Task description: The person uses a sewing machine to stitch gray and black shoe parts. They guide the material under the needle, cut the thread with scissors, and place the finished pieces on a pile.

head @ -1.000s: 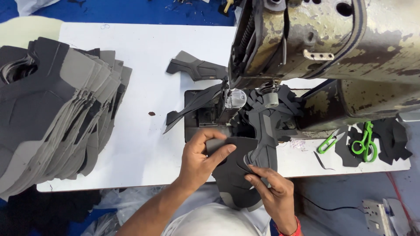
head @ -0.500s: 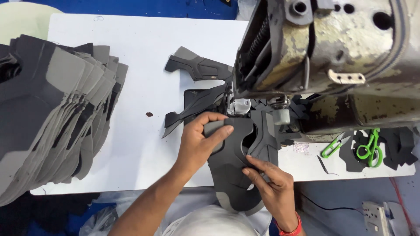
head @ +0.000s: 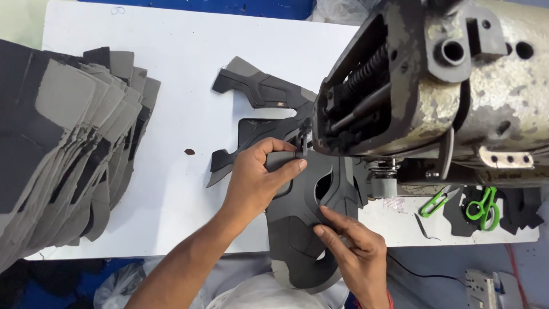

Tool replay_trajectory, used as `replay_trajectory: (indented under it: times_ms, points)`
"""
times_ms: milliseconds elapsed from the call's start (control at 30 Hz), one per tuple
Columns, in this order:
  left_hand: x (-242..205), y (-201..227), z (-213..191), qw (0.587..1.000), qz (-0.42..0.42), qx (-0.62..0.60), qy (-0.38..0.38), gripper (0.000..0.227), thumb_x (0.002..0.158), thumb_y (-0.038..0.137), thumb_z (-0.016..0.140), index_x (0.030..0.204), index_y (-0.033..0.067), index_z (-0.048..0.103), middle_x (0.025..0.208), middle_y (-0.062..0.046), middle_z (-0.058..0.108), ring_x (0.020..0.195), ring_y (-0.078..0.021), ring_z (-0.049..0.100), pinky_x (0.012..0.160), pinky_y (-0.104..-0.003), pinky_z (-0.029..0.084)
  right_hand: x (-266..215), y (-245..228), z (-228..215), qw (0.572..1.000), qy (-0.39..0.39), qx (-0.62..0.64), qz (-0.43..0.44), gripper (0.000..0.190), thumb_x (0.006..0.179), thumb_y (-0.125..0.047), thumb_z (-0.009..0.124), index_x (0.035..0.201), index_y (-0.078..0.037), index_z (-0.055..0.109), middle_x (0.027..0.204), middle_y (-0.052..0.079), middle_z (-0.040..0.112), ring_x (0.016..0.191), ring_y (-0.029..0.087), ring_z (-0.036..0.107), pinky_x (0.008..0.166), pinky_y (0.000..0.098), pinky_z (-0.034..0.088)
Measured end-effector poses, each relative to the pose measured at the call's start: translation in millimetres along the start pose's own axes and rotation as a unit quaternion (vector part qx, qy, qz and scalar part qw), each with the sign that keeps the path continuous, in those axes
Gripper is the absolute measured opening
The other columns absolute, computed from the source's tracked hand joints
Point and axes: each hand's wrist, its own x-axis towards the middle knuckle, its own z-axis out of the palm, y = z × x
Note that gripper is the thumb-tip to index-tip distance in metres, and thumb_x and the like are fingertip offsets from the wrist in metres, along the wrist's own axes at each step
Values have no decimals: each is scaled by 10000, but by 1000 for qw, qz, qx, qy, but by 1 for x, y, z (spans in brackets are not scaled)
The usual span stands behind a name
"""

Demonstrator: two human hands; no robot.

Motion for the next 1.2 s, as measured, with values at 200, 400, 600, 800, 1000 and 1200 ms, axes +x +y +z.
replay_trajectory:
  times_ms: [200,400,600,800,1000,1200]
  points:
    - [3,3,0,999,-30,-15,-7,291,836,260,804,1015,39,741,735,39,679,585,4,527,499,-196,412,3,-3,1,1000,1,-5,9,388,780,4,828,1165,-4,785,825,26,735,604,24,496,533,168,393]
    - [1,4,0,1000,-22,-18,2,292,825,250,810,1005,34,735,757,39,693,598,3,555,512,-196,444,1,0,2,1000,9,10,17,365,789,3,828,1151,2,789,796,-3,709,601,0,476,520,160,363]
    - [0,10,-1,999,-10,37,5,331,827,283,804,1044,40,741,793,-13,735,666,-46,625,594,-227,504,2,-3,3,1000,19,5,17,371,800,-11,836,1170,-18,804,692,-41,574,571,4,389,502,166,289]
    - [-19,14,-2,995,40,89,18,593,825,251,794,1321,27,559,968,-46,733,837,-93,700,714,-241,559,10,-9,0,998,-4,60,19,362,833,-7,801,1195,-8,778,731,-47,627,616,3,476,537,167,366]
    - [-41,19,-6,997,-64,8,-39,309,904,165,722,1148,2,622,860,-59,732,733,-60,617,608,-256,513,17,-3,0,996,-17,81,27,375,848,8,782,1222,13,754,815,-2,703,716,28,583,622,169,448]
    - [-40,-3,-11,998,-31,19,-49,256,967,148,739,1016,-51,585,813,-71,627,719,-48,499,577,-252,443,24,-11,0,994,-24,104,11,359,845,16,760,1203,31,725,892,25,752,798,42,658,701,171,510]
